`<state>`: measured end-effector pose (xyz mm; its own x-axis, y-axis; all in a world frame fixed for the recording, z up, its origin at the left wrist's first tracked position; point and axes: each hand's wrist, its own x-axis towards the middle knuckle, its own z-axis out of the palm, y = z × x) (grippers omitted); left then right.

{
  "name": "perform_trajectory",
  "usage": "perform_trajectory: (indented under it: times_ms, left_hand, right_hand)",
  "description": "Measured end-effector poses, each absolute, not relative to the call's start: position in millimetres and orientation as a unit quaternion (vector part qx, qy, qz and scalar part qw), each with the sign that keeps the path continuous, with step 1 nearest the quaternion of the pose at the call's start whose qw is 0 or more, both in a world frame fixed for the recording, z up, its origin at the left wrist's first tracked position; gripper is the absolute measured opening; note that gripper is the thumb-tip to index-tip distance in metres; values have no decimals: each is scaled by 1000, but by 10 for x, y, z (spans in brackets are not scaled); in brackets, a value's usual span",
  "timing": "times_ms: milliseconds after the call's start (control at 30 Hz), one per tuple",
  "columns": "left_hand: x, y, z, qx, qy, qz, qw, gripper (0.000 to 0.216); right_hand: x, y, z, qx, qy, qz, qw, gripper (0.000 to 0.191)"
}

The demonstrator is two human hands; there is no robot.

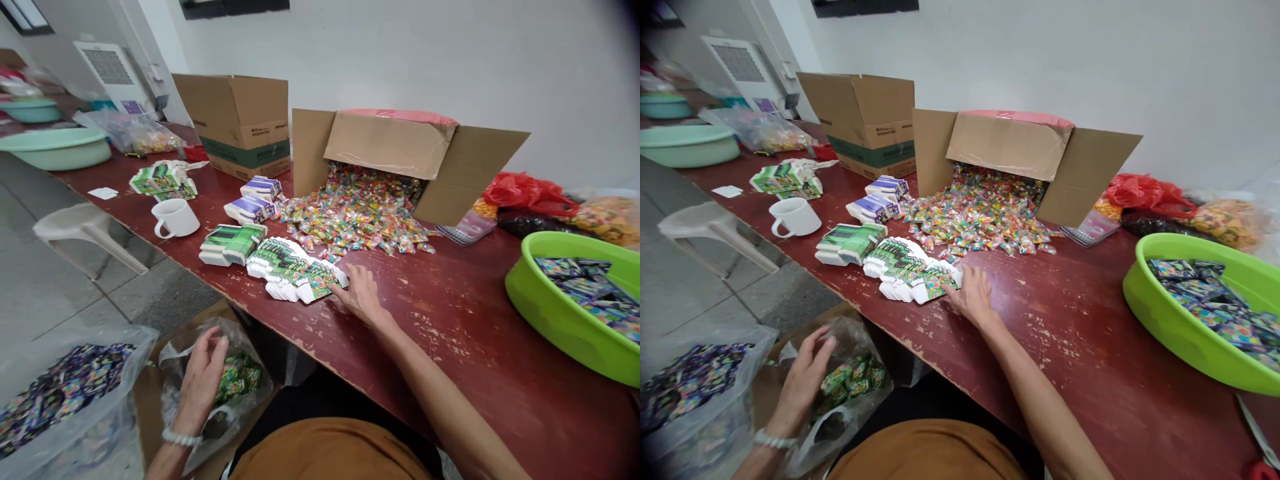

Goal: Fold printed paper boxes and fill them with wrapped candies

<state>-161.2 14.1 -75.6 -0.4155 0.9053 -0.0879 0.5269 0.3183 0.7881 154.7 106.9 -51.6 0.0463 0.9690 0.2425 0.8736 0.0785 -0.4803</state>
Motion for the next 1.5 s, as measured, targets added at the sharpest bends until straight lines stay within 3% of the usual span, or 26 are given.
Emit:
perform_trajectory:
  times_ms: [133,233,333,500,600,733,833,1000,1267,1333,1400,1500]
  left_hand:
    - [-1441,235,-714,532,712,390,240,51]
    - [-1114,304,-591,581,665,422,204,43]
    - [-841,361,-443,625,620,438,184,37]
    - [-691,407,-153,648,566,476,181,36]
    - [-683,388,18,623,535,455,343,37]
    - [-559,313,44,485,324,272,765,53]
    - [-419,243,-84,365,184,188,893,61]
    - [-332,158,-160,323,165,221,905,54]
    - [-309,81,92,346,185,274,878,38]
    - [-294,64,129,363,202,284,864,37]
    - [-277,42,144,386,210,284,852,43]
    - [-254,10,120,412,230,282,835,51]
  right_hand:
    - [1544,1150,-627,-715,-657,88,223,56]
    - [1516,1122,-688,-718,-605,149,311,53]
    - [1566,1109,-683,-679,-550,255,414,35]
    - [1731,998,-466,-580,-568,404,421,35]
    - [1757,850,-239,-505,-580,486,416,36]
    - [1664,664,38,-365,-590,608,387,29]
    - [1587,577,134,-322,-604,631,365,25]
    - [1545,470,156,-328,-594,620,394,22]
    - [1477,225,148,-302,-575,636,417,44]
    - [1476,177,136,-349,-606,560,444,48]
    - [1484,134,158,-412,-654,405,489,49]
    - [1487,74,246,-431,-743,195,474,34]
